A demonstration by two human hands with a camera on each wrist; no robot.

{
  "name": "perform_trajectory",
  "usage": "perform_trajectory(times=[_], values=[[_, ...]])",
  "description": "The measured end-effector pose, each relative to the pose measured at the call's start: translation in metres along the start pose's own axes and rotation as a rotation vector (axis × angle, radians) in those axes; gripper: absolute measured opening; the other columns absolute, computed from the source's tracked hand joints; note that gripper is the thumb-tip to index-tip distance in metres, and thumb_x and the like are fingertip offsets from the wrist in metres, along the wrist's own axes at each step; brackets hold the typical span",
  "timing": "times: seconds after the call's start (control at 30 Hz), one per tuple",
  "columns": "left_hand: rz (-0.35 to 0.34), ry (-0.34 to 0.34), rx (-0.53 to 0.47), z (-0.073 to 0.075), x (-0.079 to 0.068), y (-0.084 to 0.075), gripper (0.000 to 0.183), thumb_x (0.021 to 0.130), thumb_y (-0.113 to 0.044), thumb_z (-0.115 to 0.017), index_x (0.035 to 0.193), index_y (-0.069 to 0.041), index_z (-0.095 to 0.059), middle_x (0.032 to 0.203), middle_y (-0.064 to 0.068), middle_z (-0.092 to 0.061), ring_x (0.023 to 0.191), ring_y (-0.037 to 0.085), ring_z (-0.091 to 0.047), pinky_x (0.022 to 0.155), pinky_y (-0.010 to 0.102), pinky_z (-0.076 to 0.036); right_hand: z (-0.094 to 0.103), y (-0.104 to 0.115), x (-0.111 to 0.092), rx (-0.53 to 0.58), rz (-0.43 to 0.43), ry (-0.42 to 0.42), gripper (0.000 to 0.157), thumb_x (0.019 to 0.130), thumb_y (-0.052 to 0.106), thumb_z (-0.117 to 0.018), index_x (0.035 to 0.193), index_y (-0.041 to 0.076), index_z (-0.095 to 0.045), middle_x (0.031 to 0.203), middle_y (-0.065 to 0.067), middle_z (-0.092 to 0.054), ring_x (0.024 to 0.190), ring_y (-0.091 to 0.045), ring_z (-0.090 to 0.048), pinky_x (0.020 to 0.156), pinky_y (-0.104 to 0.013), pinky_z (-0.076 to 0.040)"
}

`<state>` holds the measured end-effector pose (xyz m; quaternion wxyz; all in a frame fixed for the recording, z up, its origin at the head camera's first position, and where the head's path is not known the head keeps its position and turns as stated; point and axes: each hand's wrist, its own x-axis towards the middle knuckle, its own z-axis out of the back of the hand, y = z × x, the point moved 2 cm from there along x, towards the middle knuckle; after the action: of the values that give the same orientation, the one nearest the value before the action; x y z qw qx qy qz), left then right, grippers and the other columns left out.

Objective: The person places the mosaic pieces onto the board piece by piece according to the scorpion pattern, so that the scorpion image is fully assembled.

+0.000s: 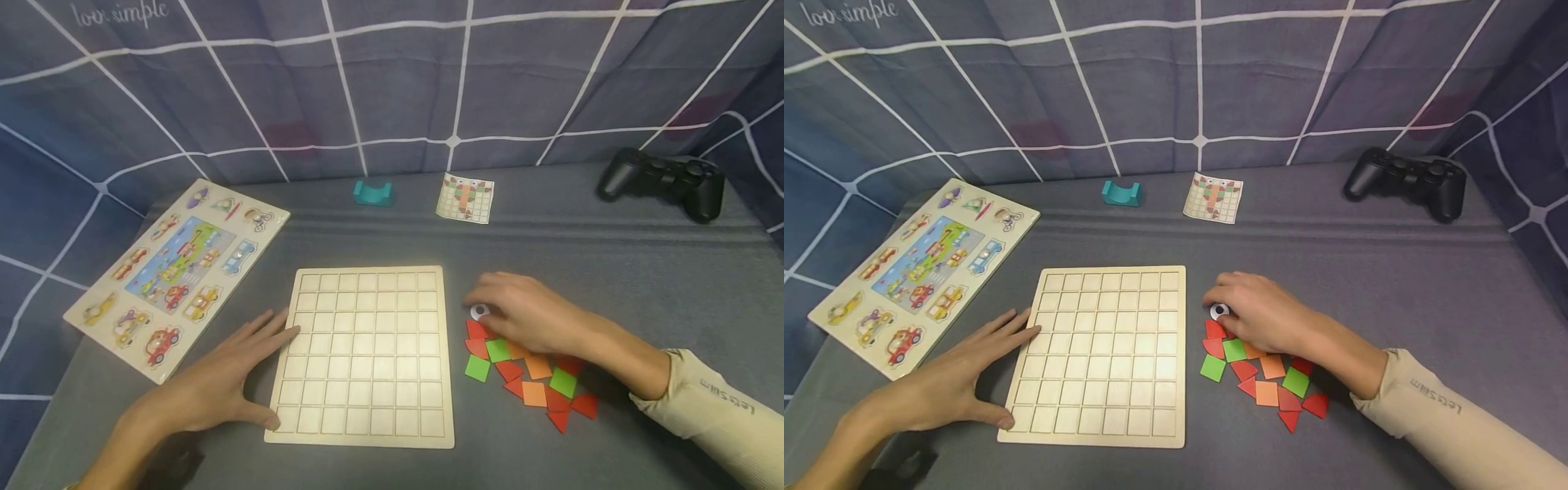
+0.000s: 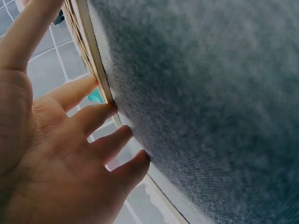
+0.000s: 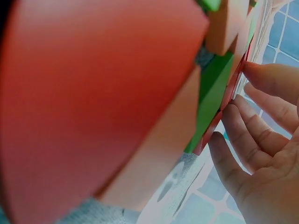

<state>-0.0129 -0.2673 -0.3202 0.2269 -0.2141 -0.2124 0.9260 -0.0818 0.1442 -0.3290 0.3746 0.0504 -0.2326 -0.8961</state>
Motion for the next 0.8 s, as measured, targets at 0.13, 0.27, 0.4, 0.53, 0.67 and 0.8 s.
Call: perform_trajectory(times=[0.13,0.27,0.4,0.53,0.67,0.8], values=[[0.002,-0.003,0.011,-0.0002,0.0012,-0.0003,0.117,0.059,-0.071,-0.077,0.154,-0.018,-0.034,0.163,0.011,-0.016,0.148,0.038,-0.008,0.107,0.069,-0.022,0.0006,0.0015,-0.0009,-0.001,-0.036,-0.005,0.025,0.081,0.003,-0.074,0.104,0.011,-0.074,0.091,0.007,-0.060,0.079,-0.009,-0.053,0.071,-0.034,-0.049],[-0.004,0.002,0.006,0.0003,0.0018,-0.0022,0.116,0.061,-0.072,-0.075,0.155,-0.018,-0.034,0.163,0.011,-0.016,0.148,0.039,-0.007,0.106,0.069,-0.024,0.0009,0.0036,-0.0013,-0.011,-0.089,-0.013,0.026,0.080,0.003,-0.074,0.105,0.010,-0.074,0.091,0.005,-0.061,0.077,-0.010,-0.053,0.069,-0.034,-0.048],[-0.004,0.006,0.004,0.0005,0.0018,-0.0042,0.115,0.062,-0.073,-0.073,0.155,-0.018,-0.033,0.164,0.010,-0.015,0.148,0.040,-0.007,0.104,0.070,-0.026,0.0007,0.0056,-0.0017,-0.018,-0.128,-0.010,0.026,0.079,0.003,-0.075,0.104,0.011,-0.075,0.089,0.005,-0.060,0.075,-0.010,-0.051,0.067,-0.032,-0.046],[0.003,0.007,0.016,-0.0001,0.0019,-0.0045,0.115,0.061,-0.073,-0.073,0.155,-0.019,-0.033,0.164,0.009,-0.016,0.148,0.041,-0.007,0.104,0.071,-0.027,0.0008,0.0068,-0.0016,-0.001,-0.154,-0.005,0.027,0.079,0.003,-0.076,0.105,0.011,-0.075,0.088,0.005,-0.060,0.073,-0.010,-0.051,0.065,-0.031,-0.045],[-0.007,0.003,0.028,-0.0006,0.0028,-0.0047,0.115,0.061,-0.073,-0.073,0.155,-0.018,-0.033,0.164,0.009,-0.016,0.148,0.041,-0.007,0.104,0.071,-0.026,0.0011,0.0064,-0.0013,-0.001,-0.165,-0.005,0.028,0.078,0.003,-0.075,0.105,0.011,-0.076,0.089,0.005,-0.061,0.073,-0.010,-0.052,0.065,-0.032,-0.046],[-0.011,0.001,0.025,-0.0007,0.0031,-0.0050,0.115,0.061,-0.073,-0.073,0.155,-0.019,-0.033,0.164,0.008,-0.015,0.148,0.040,-0.007,0.104,0.071,-0.024,0.0014,0.0052,-0.0017,0.000,-0.151,-0.014,0.028,0.079,0.004,-0.076,0.106,0.011,-0.075,0.089,0.005,-0.062,0.073,-0.011,-0.052,0.066,-0.034,-0.046]])
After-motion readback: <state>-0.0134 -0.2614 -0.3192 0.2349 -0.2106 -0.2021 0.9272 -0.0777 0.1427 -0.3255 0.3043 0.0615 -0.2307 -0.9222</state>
